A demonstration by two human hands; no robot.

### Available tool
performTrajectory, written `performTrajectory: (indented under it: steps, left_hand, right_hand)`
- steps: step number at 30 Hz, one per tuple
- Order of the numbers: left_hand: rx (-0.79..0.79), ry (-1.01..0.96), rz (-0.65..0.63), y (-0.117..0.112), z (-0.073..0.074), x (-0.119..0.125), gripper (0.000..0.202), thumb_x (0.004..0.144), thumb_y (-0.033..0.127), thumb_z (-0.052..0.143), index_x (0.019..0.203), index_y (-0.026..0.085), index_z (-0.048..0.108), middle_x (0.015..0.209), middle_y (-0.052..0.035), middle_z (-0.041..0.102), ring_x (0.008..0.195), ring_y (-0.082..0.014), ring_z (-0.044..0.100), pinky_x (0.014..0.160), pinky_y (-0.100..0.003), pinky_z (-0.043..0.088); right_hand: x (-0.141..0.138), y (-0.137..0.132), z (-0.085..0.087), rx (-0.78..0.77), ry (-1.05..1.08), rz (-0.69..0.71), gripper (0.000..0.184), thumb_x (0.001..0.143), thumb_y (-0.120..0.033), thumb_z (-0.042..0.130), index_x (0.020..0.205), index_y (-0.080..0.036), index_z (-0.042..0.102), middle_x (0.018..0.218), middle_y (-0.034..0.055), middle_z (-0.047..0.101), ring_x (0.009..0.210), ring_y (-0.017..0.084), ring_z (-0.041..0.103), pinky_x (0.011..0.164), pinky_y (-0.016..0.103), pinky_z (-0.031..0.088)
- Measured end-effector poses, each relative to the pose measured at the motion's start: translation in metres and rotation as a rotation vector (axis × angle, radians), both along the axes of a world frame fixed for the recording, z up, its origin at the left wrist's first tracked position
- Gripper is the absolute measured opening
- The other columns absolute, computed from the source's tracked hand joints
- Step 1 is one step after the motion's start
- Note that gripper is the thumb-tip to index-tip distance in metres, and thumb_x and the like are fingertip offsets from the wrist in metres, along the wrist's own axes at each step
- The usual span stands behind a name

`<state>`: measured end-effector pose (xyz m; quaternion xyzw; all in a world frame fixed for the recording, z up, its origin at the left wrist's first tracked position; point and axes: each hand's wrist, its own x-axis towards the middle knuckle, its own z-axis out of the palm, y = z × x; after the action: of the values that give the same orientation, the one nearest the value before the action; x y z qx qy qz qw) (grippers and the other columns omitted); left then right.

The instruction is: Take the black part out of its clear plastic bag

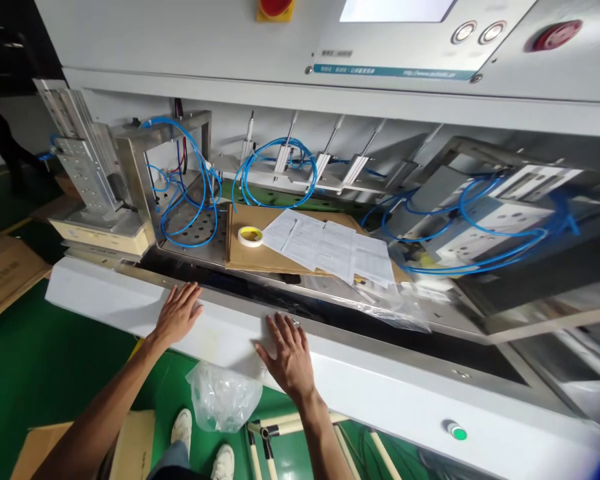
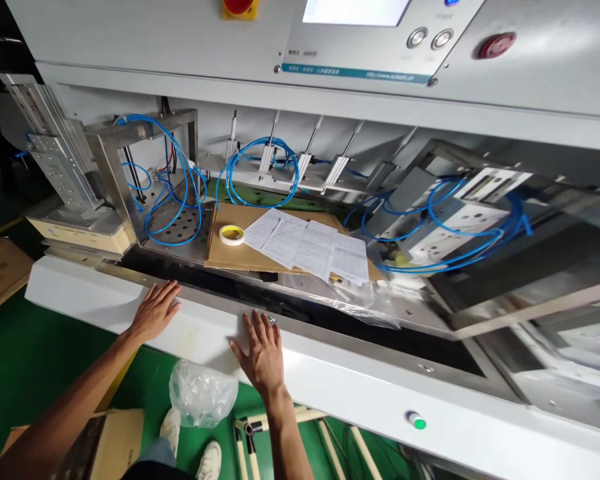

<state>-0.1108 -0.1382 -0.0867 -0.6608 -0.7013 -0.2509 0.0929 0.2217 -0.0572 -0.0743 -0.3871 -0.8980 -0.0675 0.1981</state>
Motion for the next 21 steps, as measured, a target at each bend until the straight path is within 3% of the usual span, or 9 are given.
performTrajectory:
  steps: [6, 13, 17, 21]
  left_hand:
    - [-0.005, -0.052, -0.019, 0.007, 0.000, -0.008, 0.050, 0.107, 0.040, 0.046, 0.151, 0.020, 0.057, 0.161, -0.0149, 0.055, 0.149, -0.0328, 0.053, 0.126, -0.059, 0.041]
    - [0.010, -0.158, 0.006, -0.007, 0.004, -0.013, 0.055, 0.106, 0.040, 0.051, 0.156, 0.019, 0.049, 0.166, -0.0151, 0.048, 0.155, -0.0309, 0.045, 0.129, -0.056, 0.038]
    - [0.127, -0.243, 0.084, -0.033, 0.004, -0.012, 0.060, 0.107, 0.040, 0.048, 0.163, 0.020, 0.037, 0.166, -0.0159, 0.048, 0.158, -0.0302, 0.040, 0.132, -0.058, 0.033]
    - [0.173, -0.365, 0.272, -0.082, -0.025, 0.002, 0.056, 0.109, 0.041, 0.044, 0.160, 0.019, 0.039, 0.163, -0.0185, 0.050, 0.154, -0.0298, 0.045, 0.128, -0.054, 0.040]
  right_hand:
    - [0.005, 0.013, -0.002, -0.037, -0.006, -0.010, 0.071, 0.100, -0.059, 0.058, 0.161, -0.022, 0.048, 0.159, 0.0165, 0.058, 0.149, 0.035, 0.051, 0.122, 0.057, 0.040]
    - [0.006, 0.008, -0.005, -0.020, 0.015, -0.005, 0.069, 0.101, -0.062, 0.055, 0.159, -0.024, 0.050, 0.163, 0.0161, 0.053, 0.152, 0.037, 0.047, 0.121, 0.060, 0.041]
    - [0.006, 0.008, -0.004, -0.015, 0.051, 0.038, 0.075, 0.098, -0.068, 0.057, 0.158, -0.023, 0.050, 0.162, 0.0191, 0.053, 0.149, 0.041, 0.049, 0.116, 0.063, 0.045]
    - [0.003, 0.011, 0.000, 0.045, 0.191, 0.152, 0.071, 0.100, -0.061, 0.056, 0.160, -0.024, 0.045, 0.163, 0.0224, 0.049, 0.145, 0.043, 0.052, 0.111, 0.065, 0.049]
